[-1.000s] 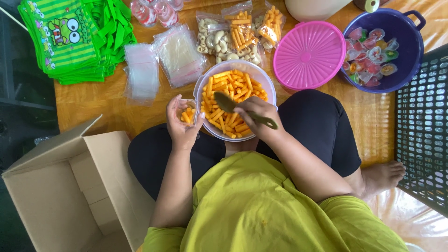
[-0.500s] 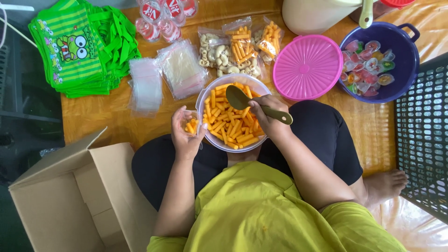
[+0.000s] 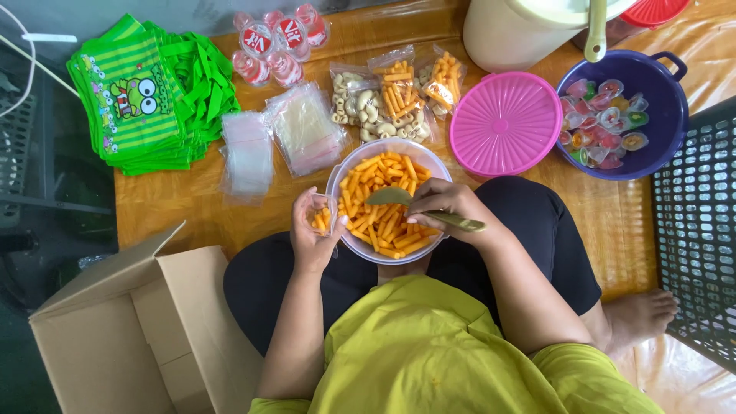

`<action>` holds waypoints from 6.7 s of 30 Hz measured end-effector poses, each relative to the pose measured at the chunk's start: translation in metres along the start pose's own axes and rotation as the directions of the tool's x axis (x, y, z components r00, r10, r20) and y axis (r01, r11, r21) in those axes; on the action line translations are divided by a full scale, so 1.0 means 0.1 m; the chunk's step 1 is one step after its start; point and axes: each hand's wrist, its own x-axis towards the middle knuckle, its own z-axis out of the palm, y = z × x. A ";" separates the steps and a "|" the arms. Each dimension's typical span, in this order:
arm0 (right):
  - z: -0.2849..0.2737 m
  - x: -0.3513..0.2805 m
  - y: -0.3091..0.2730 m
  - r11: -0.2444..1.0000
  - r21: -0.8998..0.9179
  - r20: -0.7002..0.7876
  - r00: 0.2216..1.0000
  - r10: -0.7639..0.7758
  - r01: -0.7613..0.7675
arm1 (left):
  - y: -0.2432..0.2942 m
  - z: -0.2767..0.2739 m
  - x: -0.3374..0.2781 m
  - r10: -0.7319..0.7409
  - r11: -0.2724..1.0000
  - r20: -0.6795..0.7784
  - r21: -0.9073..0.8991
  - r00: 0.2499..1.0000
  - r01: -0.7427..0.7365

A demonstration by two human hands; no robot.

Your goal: Scooping orange snacks from a bowl into small plastic bags for packaging.

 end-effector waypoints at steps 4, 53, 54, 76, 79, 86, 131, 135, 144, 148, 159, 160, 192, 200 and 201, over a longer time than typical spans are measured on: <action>-0.04 0.02 0.11 0.999 -0.035 -0.095 0.995 -0.026 0.023 | 0.02 -0.01 0.02 -0.002 1.000 0.005 0.003 1.000 0.002; 0.54 0.16 -0.32 0.968 -0.149 -0.326 0.914 -0.242 0.203 | 0.06 0.19 0.02 0.174 0.976 -0.013 0.136 0.985 -0.170; 0.61 0.18 -0.31 0.957 -0.167 -0.311 0.908 -0.280 0.238 | 0.07 0.20 0.03 0.167 0.982 -0.034 0.100 0.985 -0.163; 0.44 0.10 0.37 0.807 0.375 -0.381 0.718 0.583 -0.456 | -0.08 0.03 0.01 0.009 1.000 -0.043 -0.001 0.999 -0.010; 0.42 0.04 0.45 0.779 0.467 -0.378 0.702 0.603 -0.418 | -0.09 0.03 -0.02 0.077 0.996 -0.077 0.045 0.994 -0.074; 0.41 0.10 0.41 0.795 0.457 -0.376 0.723 0.580 -0.400 | -0.19 0.06 -0.04 0.094 0.993 -0.098 0.084 0.991 -0.086; 0.90 0.11 0.34 0.987 -0.042 -0.350 0.928 0.129 -0.153 | -0.21 -0.06 0.03 -0.086 0.993 -0.153 -0.091 0.985 0.072; 0.79 0.14 0.22 0.981 0.000 -0.301 0.935 0.187 -0.196 | -0.15 -0.06 0.08 -0.053 0.996 -0.134 -0.080 0.990 0.042; 0.70 -0.04 0.54 0.807 0.477 -0.277 0.813 0.513 -0.347 | -0.05 -0.02 0.08 0.021 1.000 -0.113 0.002 0.993 -0.021; 0.61 0.00 0.48 0.778 0.527 -0.282 0.794 0.539 -0.341 | -0.05 0.00 0.07 0.043 0.999 -0.146 0.005 0.988 -0.043; 0.51 0.13 -0.40 0.976 -0.189 -0.280 0.946 -0.163 0.113 | -0.09 0.07 0.07 0.407 0.885 -0.068 0.277 0.911 -0.374; 0.56 0.10 -0.41 0.976 -0.188 -0.278 0.947 -0.160 0.110 | -0.04 0.08 0.08 0.403 0.886 -0.069 0.277 0.912 -0.371; 0.63 -0.29 0.55 0.942 0.240 -0.234 0.928 0.291 -0.235 | 0.05 0.00 0.04 0.153 0.988 -0.134 0.056 0.979 -0.146; 0.59 -0.26 0.55 0.856 0.397 -0.193 0.881 0.432 -0.332 | 0.07 -0.04 0.03 0.153 0.988 -0.120 0.056 0.981 -0.147; 0.57 -0.27 0.57 0.832 0.432 -0.190 0.867 0.460 -0.347 | 0.06 -0.04 0.03 0.159 0.987 -0.119 0.058 0.980 -0.153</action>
